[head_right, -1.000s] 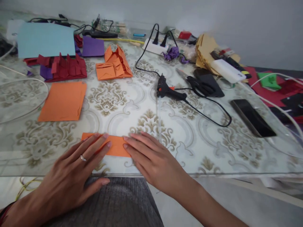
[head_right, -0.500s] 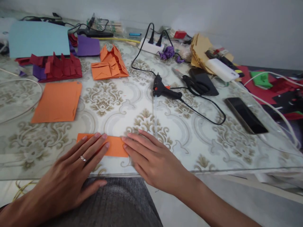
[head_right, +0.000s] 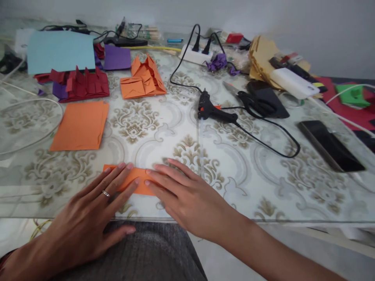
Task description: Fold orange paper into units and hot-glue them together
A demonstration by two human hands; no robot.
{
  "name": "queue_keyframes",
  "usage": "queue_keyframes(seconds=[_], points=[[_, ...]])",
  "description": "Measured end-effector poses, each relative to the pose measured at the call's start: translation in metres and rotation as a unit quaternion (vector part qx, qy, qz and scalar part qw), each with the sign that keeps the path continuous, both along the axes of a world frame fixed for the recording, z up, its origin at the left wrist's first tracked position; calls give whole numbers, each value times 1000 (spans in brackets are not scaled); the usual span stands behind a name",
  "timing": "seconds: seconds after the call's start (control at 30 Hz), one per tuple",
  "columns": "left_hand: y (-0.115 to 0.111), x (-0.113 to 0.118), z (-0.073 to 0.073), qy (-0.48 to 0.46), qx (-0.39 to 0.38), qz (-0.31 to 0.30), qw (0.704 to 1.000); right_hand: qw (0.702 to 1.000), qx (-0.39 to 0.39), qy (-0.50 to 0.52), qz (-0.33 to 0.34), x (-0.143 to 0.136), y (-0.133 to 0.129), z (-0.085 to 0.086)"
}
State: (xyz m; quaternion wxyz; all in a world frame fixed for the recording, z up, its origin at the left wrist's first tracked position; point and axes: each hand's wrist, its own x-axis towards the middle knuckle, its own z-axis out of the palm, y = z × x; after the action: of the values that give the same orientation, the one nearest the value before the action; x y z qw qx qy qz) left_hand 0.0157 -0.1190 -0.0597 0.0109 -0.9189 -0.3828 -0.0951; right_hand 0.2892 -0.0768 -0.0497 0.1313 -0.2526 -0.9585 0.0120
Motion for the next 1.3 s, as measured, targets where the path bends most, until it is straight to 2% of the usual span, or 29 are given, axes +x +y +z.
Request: queue_keyframes(seconds=[0.23,0.67,1.0,1.3], points=[[-2,-1,1,8,-1,8,1000,1000,-7,2,-8,-3,2,0],[-2,-1,1,24,-10,6,1000,998,-23,-30,53,-17,19,4],[0,-2,4,19,-6,-3,1000,996,-6,-88,27,12,7,11],[2,-6,1,-2,19,-20,1000,997,-24,-78,-8,44,0,10]])
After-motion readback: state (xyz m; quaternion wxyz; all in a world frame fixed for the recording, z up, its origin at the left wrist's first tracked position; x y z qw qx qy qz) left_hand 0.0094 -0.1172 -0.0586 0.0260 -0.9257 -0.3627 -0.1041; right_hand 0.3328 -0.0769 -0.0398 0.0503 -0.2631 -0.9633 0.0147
